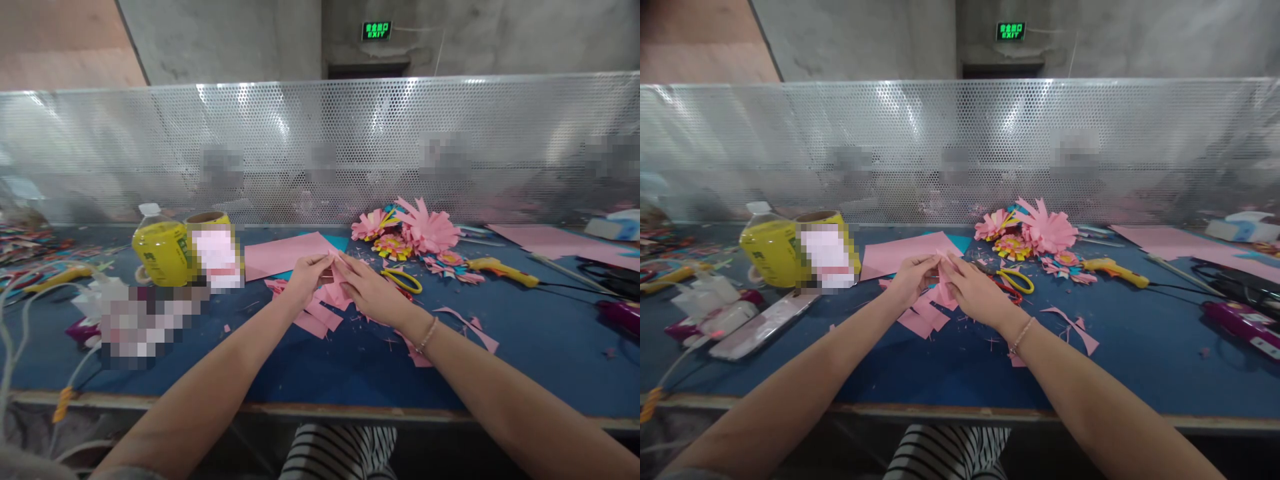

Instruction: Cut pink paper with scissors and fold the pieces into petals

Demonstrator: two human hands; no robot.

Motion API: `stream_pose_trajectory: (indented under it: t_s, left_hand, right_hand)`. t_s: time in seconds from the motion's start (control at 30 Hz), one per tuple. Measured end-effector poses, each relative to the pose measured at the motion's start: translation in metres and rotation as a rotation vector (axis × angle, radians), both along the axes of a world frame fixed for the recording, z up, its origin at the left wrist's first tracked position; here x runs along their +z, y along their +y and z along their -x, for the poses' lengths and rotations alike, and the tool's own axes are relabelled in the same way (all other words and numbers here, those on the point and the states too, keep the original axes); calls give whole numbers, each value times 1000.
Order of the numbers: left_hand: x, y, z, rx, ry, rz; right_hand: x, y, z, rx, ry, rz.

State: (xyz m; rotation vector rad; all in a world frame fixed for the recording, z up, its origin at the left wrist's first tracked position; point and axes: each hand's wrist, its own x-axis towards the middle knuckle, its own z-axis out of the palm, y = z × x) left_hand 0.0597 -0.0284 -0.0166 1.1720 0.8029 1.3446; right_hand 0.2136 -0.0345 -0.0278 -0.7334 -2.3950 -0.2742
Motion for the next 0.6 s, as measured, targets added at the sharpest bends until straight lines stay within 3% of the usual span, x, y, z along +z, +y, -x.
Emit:
stream_pose_trajectory:
  t_s: [0.27,0.6]
  left_hand:
    - [-2,1,1,-41,-14,-66]
    - [-5,5,1,-67,45,-136]
  right_hand:
    - [1,0,1,92,62,18]
    - [-1,6,-3,121,-32,-85]
